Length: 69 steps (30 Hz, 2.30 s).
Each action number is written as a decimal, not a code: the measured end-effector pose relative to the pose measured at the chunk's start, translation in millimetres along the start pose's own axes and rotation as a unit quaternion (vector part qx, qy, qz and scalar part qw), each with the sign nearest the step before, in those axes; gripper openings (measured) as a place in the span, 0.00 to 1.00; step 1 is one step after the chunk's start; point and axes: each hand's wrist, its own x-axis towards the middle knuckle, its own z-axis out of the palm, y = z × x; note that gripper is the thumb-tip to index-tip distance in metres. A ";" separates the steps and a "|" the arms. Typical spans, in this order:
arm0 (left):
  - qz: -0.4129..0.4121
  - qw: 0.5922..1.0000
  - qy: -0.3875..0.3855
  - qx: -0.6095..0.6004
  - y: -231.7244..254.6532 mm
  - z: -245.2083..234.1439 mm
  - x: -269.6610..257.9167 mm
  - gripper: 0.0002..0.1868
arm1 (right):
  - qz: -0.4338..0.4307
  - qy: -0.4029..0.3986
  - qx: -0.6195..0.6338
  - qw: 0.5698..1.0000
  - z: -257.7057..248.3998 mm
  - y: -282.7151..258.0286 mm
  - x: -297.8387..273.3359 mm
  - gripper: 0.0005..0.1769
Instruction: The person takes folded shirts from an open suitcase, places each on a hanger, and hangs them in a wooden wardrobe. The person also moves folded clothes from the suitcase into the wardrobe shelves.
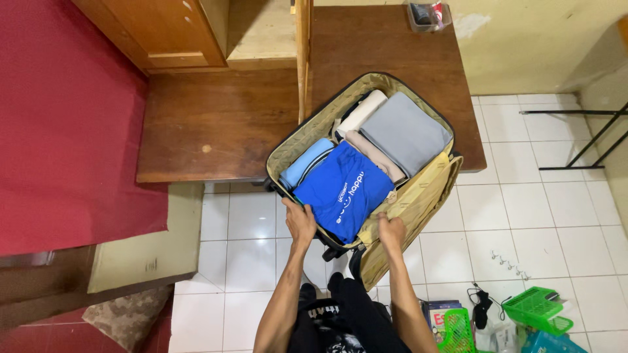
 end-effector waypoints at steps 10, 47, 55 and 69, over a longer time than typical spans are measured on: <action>0.019 0.999 0.007 0.043 -28.0 -58.3 65.9 0.21 | 0.089 -0.088 0.241 0.962 47.0 -52.6 -71.8 0.18; -0.147 0.954 0.086 0.246 -105.3 -181.8 126.0 0.14 | 0.061 -0.431 0.237 0.869 180.7 -162.6 -162.8 0.36; -0.122 0.958 0.093 0.242 -98.8 -186.7 138.7 0.14 | -0.235 0.016 0.047 0.971 98.6 -187.5 -49.8 0.13; -0.144 0.948 0.113 0.260 -102.1 -194.3 187.4 0.18 | -0.164 0.137 -0.106 0.971 84.5 -148.6 100.1 0.18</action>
